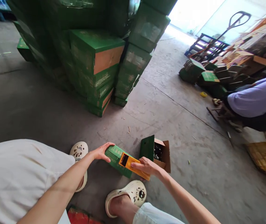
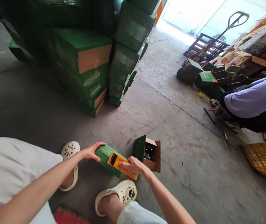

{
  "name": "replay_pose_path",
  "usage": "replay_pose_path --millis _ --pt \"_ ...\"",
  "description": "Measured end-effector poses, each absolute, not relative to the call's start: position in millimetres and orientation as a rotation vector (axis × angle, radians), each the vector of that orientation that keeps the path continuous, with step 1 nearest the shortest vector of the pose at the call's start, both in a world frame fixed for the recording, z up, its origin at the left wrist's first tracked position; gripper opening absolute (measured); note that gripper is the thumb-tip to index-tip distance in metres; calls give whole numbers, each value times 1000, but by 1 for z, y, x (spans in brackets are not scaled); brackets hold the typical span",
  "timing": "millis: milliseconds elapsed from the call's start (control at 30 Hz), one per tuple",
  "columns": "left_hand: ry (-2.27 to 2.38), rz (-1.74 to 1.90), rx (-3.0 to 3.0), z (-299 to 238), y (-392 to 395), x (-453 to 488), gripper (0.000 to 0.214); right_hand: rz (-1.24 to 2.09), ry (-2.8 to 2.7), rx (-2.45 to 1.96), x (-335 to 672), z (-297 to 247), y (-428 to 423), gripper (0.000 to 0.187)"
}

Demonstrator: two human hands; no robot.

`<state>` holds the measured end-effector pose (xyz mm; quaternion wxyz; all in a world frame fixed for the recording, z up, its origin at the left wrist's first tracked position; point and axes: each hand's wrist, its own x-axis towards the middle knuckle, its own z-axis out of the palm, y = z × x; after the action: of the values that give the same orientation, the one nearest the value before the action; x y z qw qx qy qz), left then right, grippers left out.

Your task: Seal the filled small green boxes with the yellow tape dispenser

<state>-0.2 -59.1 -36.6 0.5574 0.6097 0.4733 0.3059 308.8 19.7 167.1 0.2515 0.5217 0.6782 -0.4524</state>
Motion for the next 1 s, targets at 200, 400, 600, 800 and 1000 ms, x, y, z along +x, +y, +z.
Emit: replay_pose_path --millis 200,400,600,800,1000 --pt "1159 607 1478 -23 -61 -3 108 -1153 1862 1451 306 152 12 55" --pt "1464 167 1829 9 -46 18 114 -1195 1809 1475 304 146 10 52" --pt "1306 -129 2276 12 -51 75 153 -1135 1801 1431 299 153 13 51" --pt "1344 -51 2331 8 -67 77 131 -1235 1760 1447 302 159 8 52" --pt "1249 -98 2379 9 -61 58 128 -1222 1781 1474 297 147 1 51"
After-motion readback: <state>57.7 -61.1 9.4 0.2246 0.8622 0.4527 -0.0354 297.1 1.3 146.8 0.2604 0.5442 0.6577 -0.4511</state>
